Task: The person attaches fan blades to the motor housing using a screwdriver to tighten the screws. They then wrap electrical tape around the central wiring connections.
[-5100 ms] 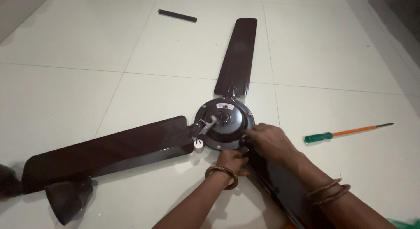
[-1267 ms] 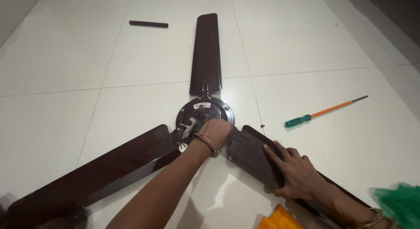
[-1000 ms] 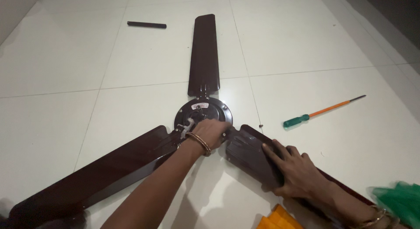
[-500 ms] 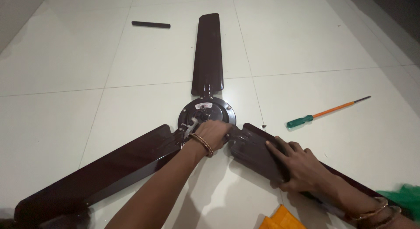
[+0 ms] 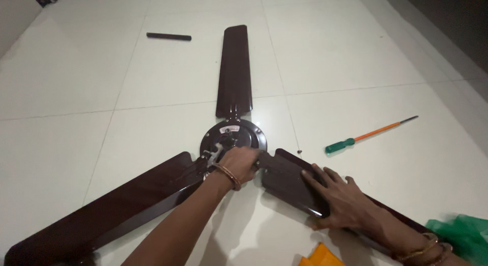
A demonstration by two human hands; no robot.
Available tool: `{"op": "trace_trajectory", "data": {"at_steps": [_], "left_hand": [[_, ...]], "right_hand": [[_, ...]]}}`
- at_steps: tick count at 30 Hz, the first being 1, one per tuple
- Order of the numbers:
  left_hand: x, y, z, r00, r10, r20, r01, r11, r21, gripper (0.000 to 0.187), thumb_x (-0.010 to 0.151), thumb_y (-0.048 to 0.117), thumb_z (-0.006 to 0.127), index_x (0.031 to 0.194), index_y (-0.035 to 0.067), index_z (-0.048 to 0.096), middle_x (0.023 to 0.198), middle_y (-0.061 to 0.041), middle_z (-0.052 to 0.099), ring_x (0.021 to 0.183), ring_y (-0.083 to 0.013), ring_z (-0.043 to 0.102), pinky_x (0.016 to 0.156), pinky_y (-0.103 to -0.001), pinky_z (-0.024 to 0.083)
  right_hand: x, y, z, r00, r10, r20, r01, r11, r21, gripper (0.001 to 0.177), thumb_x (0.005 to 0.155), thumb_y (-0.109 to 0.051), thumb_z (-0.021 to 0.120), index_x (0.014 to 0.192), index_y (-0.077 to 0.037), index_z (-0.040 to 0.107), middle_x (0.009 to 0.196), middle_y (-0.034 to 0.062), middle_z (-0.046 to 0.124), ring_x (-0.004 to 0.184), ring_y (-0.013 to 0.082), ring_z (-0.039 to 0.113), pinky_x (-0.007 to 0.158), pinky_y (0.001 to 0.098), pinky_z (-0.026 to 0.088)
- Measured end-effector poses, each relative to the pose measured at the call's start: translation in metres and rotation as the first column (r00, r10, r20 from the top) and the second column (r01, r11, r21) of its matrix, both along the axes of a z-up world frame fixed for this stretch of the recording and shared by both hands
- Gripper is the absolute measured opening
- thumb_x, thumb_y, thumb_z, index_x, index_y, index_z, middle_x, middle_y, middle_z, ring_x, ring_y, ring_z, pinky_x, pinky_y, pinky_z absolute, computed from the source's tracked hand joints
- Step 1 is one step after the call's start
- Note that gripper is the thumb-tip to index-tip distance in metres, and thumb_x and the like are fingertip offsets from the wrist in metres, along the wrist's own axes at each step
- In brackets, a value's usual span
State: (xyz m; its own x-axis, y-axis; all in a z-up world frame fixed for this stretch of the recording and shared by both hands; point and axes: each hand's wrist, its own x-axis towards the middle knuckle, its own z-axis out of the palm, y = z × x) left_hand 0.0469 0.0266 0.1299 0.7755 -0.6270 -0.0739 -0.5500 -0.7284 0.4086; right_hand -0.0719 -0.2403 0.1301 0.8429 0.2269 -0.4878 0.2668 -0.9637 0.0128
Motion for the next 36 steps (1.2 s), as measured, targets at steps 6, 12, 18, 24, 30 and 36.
{"op": "trace_trajectory", "data": {"at_steps": [6, 12, 18, 24, 30, 36], "left_hand": [[-0.004, -0.006, 0.016, 0.984, 0.175, -0.027, -0.175, 0.935, -0.308, 0.022, 0.085, 0.007, 0.066, 0.105, 0.007, 0.075, 0.091, -0.02, 0.076, 0.084, -0.0337, 0.076, 0.081, -0.043, 0.059], [0.008, -0.061, 0.032, 0.884, 0.356, -0.304, -0.464, 0.752, -0.469, 0.018, 0.082, 0.013, 0.071, 0.098, 0.009, 0.077, 0.091, -0.01, 0.079, 0.082, -0.0215, 0.078, 0.078, -0.036, 0.061], [0.02, -0.09, 0.029, 0.899, 0.29, -0.329, -0.421, 0.778, -0.465, 0.018, 0.083, 0.01, 0.067, 0.097, 0.009, 0.079, 0.088, -0.01, 0.081, 0.077, -0.0209, 0.078, 0.076, -0.035, 0.061], [0.04, -0.075, 0.018, 0.825, 0.406, -0.393, -0.558, 0.69, -0.46, 0.018, 0.082, 0.01, 0.067, 0.097, 0.007, 0.077, 0.08, -0.01, 0.079, 0.068, -0.0185, 0.077, 0.068, -0.034, 0.06], [0.053, -0.057, 0.008, 0.797, 0.415, -0.44, -0.599, 0.642, -0.479, 0.016, 0.086, 0.006, 0.063, 0.096, 0.005, 0.075, 0.076, -0.008, 0.077, 0.065, -0.0152, 0.078, 0.061, -0.029, 0.06], [0.05, -0.041, 0.005, 0.746, 0.432, -0.507, -0.66, 0.581, -0.476, 0.016, 0.086, 0.003, 0.063, 0.097, 0.004, 0.075, 0.08, -0.008, 0.078, 0.066, -0.0142, 0.078, 0.063, -0.029, 0.064]], "right_hand": [[0.017, -0.031, 0.011, 0.95, -0.084, 0.302, 0.032, 0.985, 0.172, 0.108, 0.075, -0.065, 0.077, 0.158, -0.02, 0.027, 0.16, 0.0154, 0.032, 0.14, 0.0366, 0.038, 0.104, 0.0596, 0.039], [0.087, -0.057, 0.009, 0.855, -0.393, 0.338, 0.328, 0.915, 0.234, 0.048, 0.088, -0.025, 0.073, 0.134, -0.016, 0.064, 0.114, 0.0077, 0.072, 0.108, 0.0233, 0.067, 0.096, 0.0426, 0.054], [0.115, -0.079, -0.01, 0.882, -0.335, 0.331, 0.327, 0.941, 0.083, 0.04, 0.083, -0.018, 0.078, 0.123, -0.018, 0.072, 0.111, 0.003, 0.074, 0.111, 0.0216, 0.064, 0.095, 0.0408, 0.053], [0.128, -0.057, -0.034, 0.913, -0.127, 0.388, 0.079, 0.987, 0.138, 0.04, 0.078, -0.013, 0.078, 0.117, -0.018, 0.073, 0.107, 0.0033, 0.073, 0.108, 0.0212, 0.062, 0.096, 0.0427, 0.047], [0.126, -0.026, -0.056, 0.918, -0.016, 0.395, -0.114, 0.946, 0.304, 0.017, 0.086, -0.013, 0.068, 0.101, -0.013, 0.077, 0.099, 0.0081, 0.072, 0.097, 0.0254, 0.068, 0.088, 0.0412, 0.055], [0.126, -0.02, -0.055, 0.918, 0.109, 0.382, -0.194, 0.962, 0.193, 0.013, 0.092, -0.015, 0.062, 0.087, -0.006, 0.071, 0.094, 0.0119, 0.068, 0.095, 0.0297, 0.069, 0.082, 0.0416, 0.058]]}}
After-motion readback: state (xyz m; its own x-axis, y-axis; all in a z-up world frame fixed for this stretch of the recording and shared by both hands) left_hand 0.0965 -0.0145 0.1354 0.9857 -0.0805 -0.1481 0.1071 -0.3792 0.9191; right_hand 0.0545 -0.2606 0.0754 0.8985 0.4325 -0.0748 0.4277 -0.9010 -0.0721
